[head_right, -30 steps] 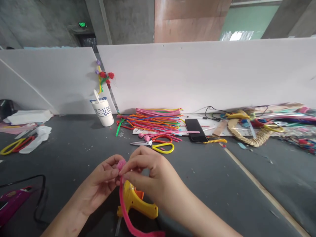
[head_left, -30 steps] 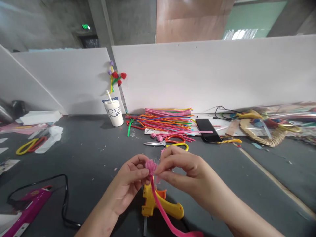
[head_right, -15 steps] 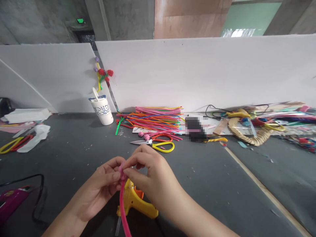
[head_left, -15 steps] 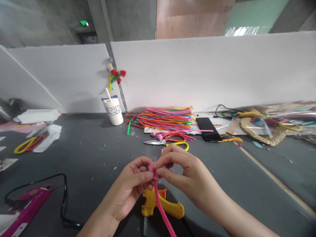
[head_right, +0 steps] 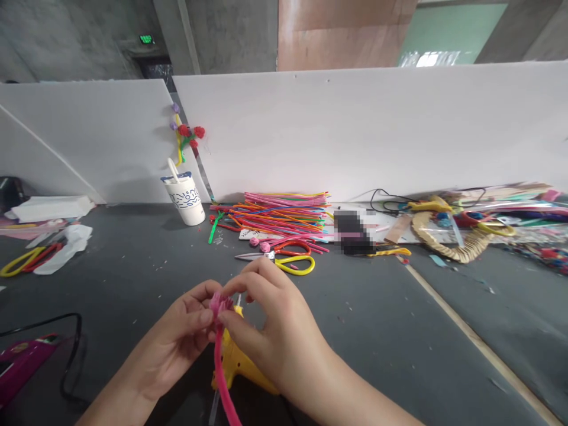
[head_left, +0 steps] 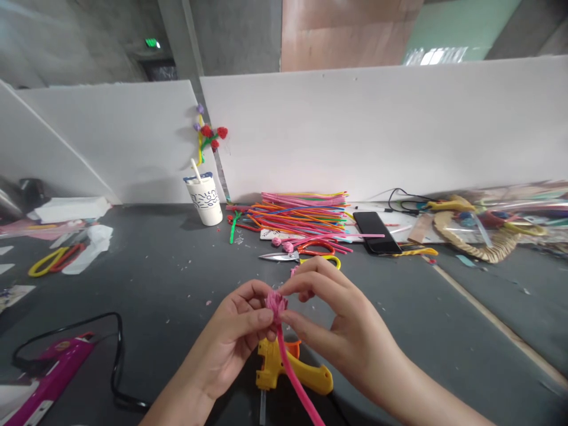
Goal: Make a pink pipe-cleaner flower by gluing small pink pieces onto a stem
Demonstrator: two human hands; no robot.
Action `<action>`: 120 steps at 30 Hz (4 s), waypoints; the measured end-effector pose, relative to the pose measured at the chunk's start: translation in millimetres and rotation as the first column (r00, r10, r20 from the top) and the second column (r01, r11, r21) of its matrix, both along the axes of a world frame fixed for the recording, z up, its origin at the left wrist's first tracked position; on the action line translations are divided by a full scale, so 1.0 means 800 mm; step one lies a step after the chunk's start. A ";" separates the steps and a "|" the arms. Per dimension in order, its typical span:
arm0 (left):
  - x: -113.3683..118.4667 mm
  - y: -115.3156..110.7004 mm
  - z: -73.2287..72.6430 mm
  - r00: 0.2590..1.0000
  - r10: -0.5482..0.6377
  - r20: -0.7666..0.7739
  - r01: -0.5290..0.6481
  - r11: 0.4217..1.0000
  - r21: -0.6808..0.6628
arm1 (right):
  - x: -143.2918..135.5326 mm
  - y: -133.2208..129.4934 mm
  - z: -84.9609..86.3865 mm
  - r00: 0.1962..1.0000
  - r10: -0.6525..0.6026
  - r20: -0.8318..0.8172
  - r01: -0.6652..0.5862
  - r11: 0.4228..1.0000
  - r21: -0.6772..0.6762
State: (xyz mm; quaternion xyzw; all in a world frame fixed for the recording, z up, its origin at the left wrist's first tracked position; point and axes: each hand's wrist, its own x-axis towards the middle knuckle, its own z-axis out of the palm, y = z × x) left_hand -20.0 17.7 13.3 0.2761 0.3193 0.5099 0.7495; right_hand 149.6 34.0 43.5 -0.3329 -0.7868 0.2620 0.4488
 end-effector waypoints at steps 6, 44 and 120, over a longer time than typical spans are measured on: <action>-0.003 -0.001 -0.002 1.000 0.010 -0.005 -0.009 0.998 0.062 | -0.001 -0.007 -0.005 0.998 -0.014 0.054 0.006 0.989 0.144; -0.004 -0.005 0.004 0.961 0.021 -0.275 0.015 0.991 0.129 | 0.012 0.004 0.007 0.975 0.051 0.214 -0.070 0.994 0.081; 0.003 -0.028 -0.007 0.663 0.592 -0.459 -0.070 0.659 0.749 | 0.014 -0.008 0.013 0.969 0.106 0.224 -0.181 0.921 0.345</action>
